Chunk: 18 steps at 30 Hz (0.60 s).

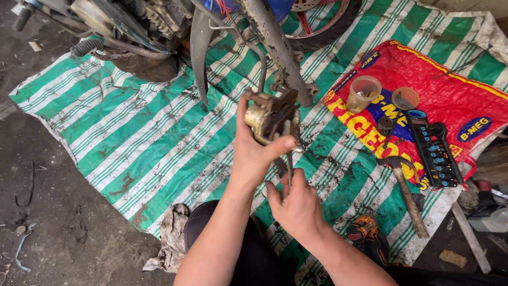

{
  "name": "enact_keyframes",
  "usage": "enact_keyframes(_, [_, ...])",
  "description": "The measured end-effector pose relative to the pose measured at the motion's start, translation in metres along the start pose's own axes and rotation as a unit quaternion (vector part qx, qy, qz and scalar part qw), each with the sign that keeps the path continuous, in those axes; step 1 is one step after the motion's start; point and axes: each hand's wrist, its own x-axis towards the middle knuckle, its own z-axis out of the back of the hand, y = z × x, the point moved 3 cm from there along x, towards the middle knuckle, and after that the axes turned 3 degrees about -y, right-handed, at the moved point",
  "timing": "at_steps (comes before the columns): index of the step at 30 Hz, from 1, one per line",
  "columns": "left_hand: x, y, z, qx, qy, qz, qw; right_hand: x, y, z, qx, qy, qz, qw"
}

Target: Disassembling a motorcycle brake caliper using an impact driver, wrench, and hammer

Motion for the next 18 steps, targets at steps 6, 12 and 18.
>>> enact_keyframes(6, [0.008, 0.027, 0.006, -0.388, -0.021, 0.075, 0.919, -0.004, -0.005, -0.017, -0.109, 0.013, 0.08, 0.991])
enact_keyframes(12, [0.0, 0.026, -0.004, -0.387, -0.014, 0.065, 0.92, -0.005, -0.009, -0.006, -0.135, 0.041, 0.068, 0.988])
enact_keyframes(18, [-0.002, 0.034, -0.006, -0.37, -0.052, 0.082, 0.924, -0.011, -0.014, 0.003, -0.065, 0.043, 0.068, 0.995])
